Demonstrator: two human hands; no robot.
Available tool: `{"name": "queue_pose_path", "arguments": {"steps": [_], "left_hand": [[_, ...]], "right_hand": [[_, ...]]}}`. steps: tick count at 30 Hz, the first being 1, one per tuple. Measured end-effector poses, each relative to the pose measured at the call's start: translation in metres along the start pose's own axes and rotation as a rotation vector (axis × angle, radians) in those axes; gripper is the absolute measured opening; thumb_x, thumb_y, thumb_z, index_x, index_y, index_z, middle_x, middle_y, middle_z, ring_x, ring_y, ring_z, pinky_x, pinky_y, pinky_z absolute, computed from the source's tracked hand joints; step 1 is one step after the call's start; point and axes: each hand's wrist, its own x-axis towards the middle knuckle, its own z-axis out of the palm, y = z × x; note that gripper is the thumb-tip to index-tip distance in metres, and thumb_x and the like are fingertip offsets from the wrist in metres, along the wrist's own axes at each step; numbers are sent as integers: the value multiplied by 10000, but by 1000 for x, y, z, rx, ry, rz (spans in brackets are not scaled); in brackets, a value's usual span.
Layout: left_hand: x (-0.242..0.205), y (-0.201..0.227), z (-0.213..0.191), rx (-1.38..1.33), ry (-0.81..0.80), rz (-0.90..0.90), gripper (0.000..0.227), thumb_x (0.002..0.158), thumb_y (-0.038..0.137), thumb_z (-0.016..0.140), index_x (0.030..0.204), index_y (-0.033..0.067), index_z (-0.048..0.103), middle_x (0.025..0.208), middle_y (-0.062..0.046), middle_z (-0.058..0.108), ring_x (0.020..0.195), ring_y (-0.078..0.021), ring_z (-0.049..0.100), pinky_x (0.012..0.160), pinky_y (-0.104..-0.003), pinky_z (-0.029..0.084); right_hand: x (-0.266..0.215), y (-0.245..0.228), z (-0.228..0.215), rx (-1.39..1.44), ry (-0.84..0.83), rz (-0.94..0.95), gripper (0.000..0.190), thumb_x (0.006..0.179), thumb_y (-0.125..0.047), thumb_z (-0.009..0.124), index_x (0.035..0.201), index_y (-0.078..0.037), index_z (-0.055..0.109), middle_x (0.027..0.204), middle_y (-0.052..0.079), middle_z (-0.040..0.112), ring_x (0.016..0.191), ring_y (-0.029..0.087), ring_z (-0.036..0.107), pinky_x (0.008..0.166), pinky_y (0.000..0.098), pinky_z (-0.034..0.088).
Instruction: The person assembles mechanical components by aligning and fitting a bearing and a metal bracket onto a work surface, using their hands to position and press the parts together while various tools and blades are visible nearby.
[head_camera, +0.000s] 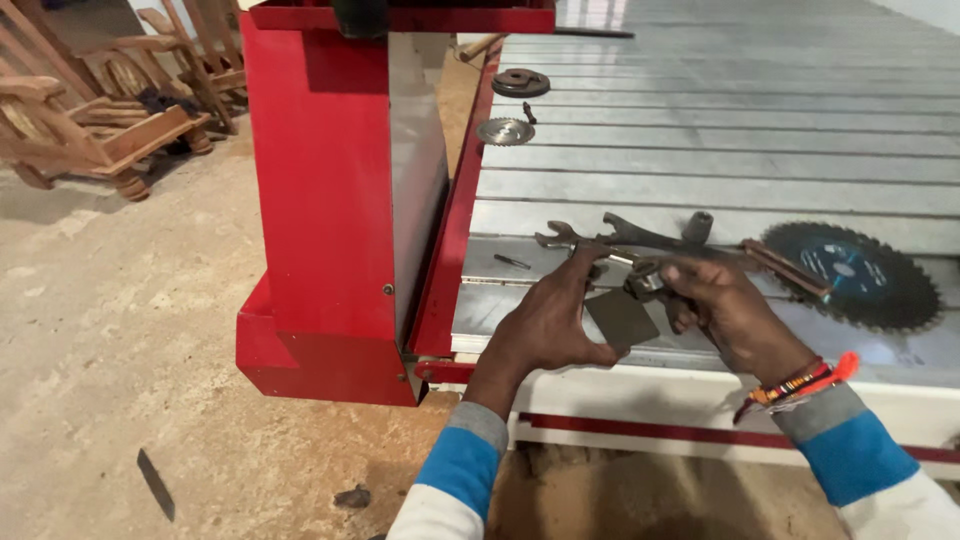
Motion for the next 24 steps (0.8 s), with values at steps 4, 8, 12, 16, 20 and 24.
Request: {"name": "queue_pose_path", "arguments": {"steps": [4,8,12,16,20,24], "left_hand": [[2,-3,3,7,36,20,1160,528,352,924,1500,49,370,1345,-257,613,1234,-403,620,1040,-450,511],[1,-2,1,-8,16,-4,1093,525,347,898,1471,59,430,1327,-224,640,1215,-380,637,1031,-442,520],[2,1,0,37,-21,-45,987,548,345,896,1405,59,496,1322,-182,642,1209,-350,633,1015,-434,523],[1,3,0,79,-29,-20,853,583,346,896,1319,56,576,1276,-156,666,1185,-334,645,1012,-432,520],[1,1,1,52,-39,-44,783,575,339,876,1261,59,624,1222,-136,688,1139,-302,677,992,-401,547],[3,-3,4,55,-28,-26,779,564,348,886,1238,46,638,1213,-144,689,1127,-303,683,987,-395,552]], "right_hand": [[6,16,-21,244,-92,-46,333,1036,-233,579,1238,9,687,703,-10,577,564,90,479,545,283,427],[1,16,-25,431,-117,-67,320,1081,-244,558,1226,20,669,709,-2,565,613,118,521,604,325,468],[-1,12,-27,402,-31,-40,396,1015,-297,492,1208,0,667,880,83,736,600,112,514,610,323,467],[1,17,-32,599,-124,-98,367,1126,-316,515,1223,8,656,955,116,704,671,103,548,663,316,491],[-2,12,-28,519,-44,-78,427,1106,-345,484,1211,25,670,982,160,728,647,80,546,660,294,497],[-5,6,-24,472,-50,-93,431,1106,-348,475,1188,31,663,977,178,733,627,84,536,654,288,502]]}}
